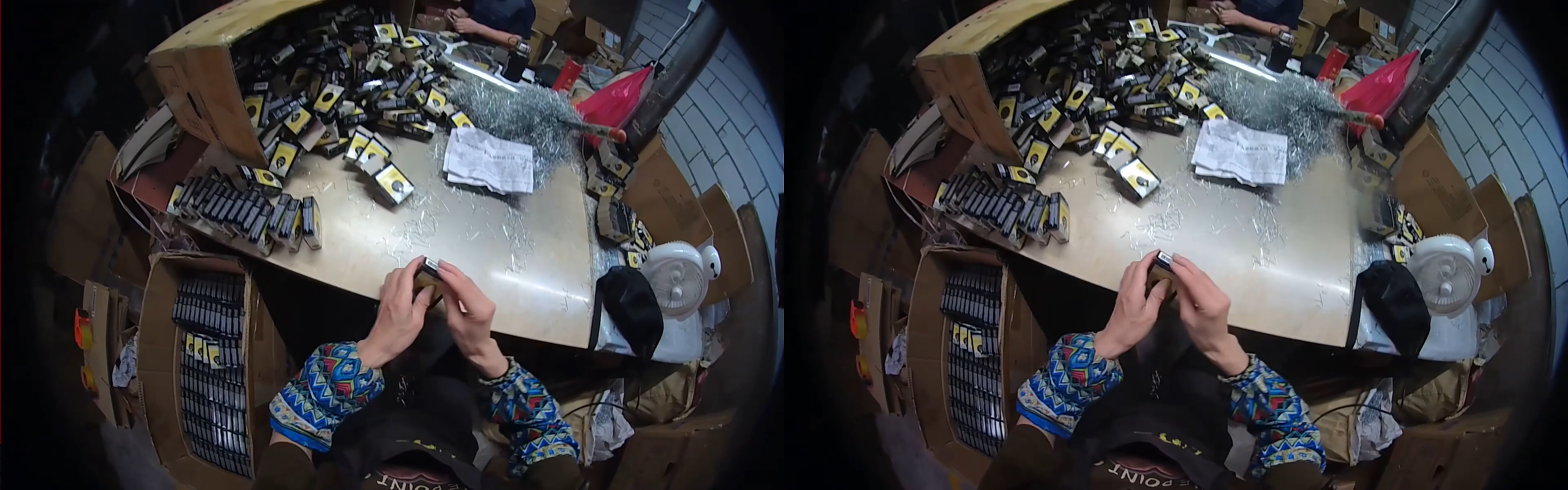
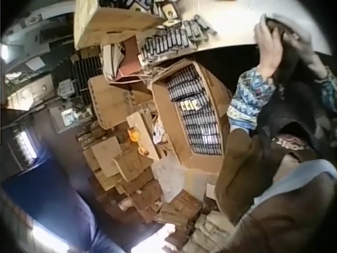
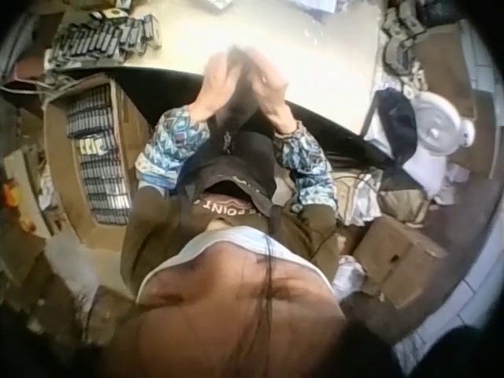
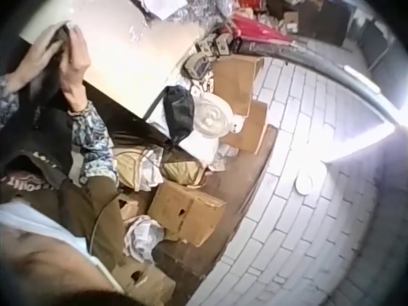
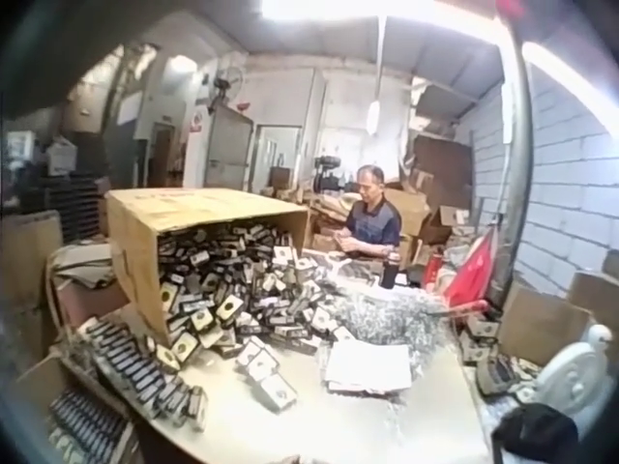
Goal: Packaging small items into yellow and black boxes and organizing those boxes into large cardboard trays.
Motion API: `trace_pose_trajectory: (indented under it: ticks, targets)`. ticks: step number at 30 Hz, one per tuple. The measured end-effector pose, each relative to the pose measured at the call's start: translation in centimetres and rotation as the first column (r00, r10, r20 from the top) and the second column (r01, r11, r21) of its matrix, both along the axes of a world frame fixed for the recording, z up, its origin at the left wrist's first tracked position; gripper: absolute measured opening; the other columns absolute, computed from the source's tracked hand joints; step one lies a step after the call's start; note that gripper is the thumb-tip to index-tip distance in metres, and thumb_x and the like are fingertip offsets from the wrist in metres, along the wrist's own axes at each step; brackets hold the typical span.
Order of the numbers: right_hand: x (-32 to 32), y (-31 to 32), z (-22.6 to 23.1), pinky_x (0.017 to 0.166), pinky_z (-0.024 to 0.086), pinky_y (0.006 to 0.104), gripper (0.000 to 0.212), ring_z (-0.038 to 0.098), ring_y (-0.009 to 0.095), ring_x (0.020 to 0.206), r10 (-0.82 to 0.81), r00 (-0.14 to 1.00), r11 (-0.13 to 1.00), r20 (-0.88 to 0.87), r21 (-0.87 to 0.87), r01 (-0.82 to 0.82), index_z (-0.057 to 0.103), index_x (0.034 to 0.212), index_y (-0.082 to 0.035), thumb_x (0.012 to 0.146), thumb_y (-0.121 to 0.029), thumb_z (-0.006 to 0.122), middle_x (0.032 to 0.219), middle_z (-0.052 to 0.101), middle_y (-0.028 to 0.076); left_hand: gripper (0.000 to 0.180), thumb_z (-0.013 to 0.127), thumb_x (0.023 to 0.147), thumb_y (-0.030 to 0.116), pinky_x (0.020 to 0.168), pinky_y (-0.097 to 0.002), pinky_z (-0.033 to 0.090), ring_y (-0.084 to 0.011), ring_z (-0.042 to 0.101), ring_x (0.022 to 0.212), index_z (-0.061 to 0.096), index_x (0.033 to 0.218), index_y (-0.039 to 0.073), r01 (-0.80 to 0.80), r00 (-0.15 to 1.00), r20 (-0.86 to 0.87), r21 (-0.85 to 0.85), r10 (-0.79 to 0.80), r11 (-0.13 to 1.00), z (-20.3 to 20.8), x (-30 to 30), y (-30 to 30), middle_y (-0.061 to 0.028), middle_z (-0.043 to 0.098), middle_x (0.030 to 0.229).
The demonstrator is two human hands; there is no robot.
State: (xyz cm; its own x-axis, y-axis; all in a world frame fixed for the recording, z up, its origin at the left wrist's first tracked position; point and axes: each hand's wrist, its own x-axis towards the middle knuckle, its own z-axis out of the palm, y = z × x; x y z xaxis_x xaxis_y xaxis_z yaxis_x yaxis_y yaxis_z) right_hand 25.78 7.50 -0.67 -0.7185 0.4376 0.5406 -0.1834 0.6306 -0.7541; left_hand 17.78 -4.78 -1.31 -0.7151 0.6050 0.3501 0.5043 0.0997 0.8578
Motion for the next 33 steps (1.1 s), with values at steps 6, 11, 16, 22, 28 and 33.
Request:
trace_pose_trajectory:
  ticks: [6,11,16,22,28,33]
  targets:
    - [-5.9,3.8,-1.5,0.107,0.036,0.0542,0.035,0.042,0.041,0.132,-0.033,0.95,0.816,0.31,0.557,-0.153,0.059,0.125,-0.006,0.095,-0.024,0.058,0.137,0.051,0.02,0.046,0.061,0.088,0.016,0.094,-0.0417,0.038,-0.0334,0.05,0.1,0.049,0.131,0.001,-0.593,0.625,-0.755,-0.296,0.197,0.749,2.5,-7.8,-2.9,-0.02,0.051,0.116]
    - [-11.0,7.4,-2.4,0.109,0.029,0.0591,0.039,0.043,0.039,0.13,-0.27,0.924,0.734,0.27,0.679,0.016,0.056,0.127,-0.008,0.095,-0.03,0.054,0.135,0.051,0.018,0.057,0.061,0.091,0.021,0.088,-0.0513,0.046,-0.0445,0.055,0.107,0.037,0.139,0.006,-0.309,0.95,-0.179,-0.42,0.255,0.853,6.9,-10.1,5.9,-0.021,0.043,0.128]
    - [-6.5,8.3,-1.7,0.108,0.029,0.0607,0.044,0.045,0.038,0.128,-0.221,0.887,0.696,0.405,0.703,-0.148,0.056,0.128,-0.009,0.094,-0.036,0.056,0.131,0.053,0.018,0.065,0.062,0.087,0.014,0.089,-0.05,0.048,-0.0469,0.055,0.109,0.029,0.142,0.006,-0.465,0.88,-0.292,-0.362,0.375,0.808,0.7,-14.6,10.0,-0.0245,0.035,0.135]
    - [-0.2,13.6,-1.3,0.112,0.029,0.0509,0.043,0.038,0.038,0.136,-0.142,0.863,0.906,0.485,0.415,-0.085,0.054,0.132,-0.004,0.097,-0.028,0.056,0.142,0.046,0.021,0.076,0.06,0.078,-0.001,0.092,-0.0403,0.048,-0.0425,0.056,0.109,0.025,0.145,-0.001,-0.417,0.907,-0.109,-0.077,0.408,0.906,1.5,-13.7,10.1,-0.0284,0.042,0.129]
    - [-2.1,12.1,-1.9,0.114,0.03,0.0445,0.046,0.032,0.04,0.141,-0.092,0.924,0.943,0.372,0.329,-0.039,0.05,0.137,-0.005,0.097,-0.026,0.057,0.147,0.041,0.022,0.046,0.058,0.09,0.005,0.074,-0.0326,0.055,-0.0188,0.067,0.088,0.044,0.133,0.001,-0.287,0.761,0.641,0.194,0.1,0.938,2.1,-14.8,6.9,-0.0116,0.066,0.1]
    - [-7.2,6.2,-2.5,0.114,0.023,0.0574,0.057,0.026,0.042,0.143,0.008,0.899,0.827,0.437,0.503,-0.252,0.043,0.144,-0.017,0.097,-0.049,0.048,0.15,0.035,0.023,0.02,0.051,0.099,0.017,0.073,-0.0387,0.058,-0.0191,0.067,0.091,0.056,0.115,0.007,-0.339,0.549,0.828,0.343,-0.112,0.876,3.5,-14.2,4.1,-0.0085,0.065,0.105]
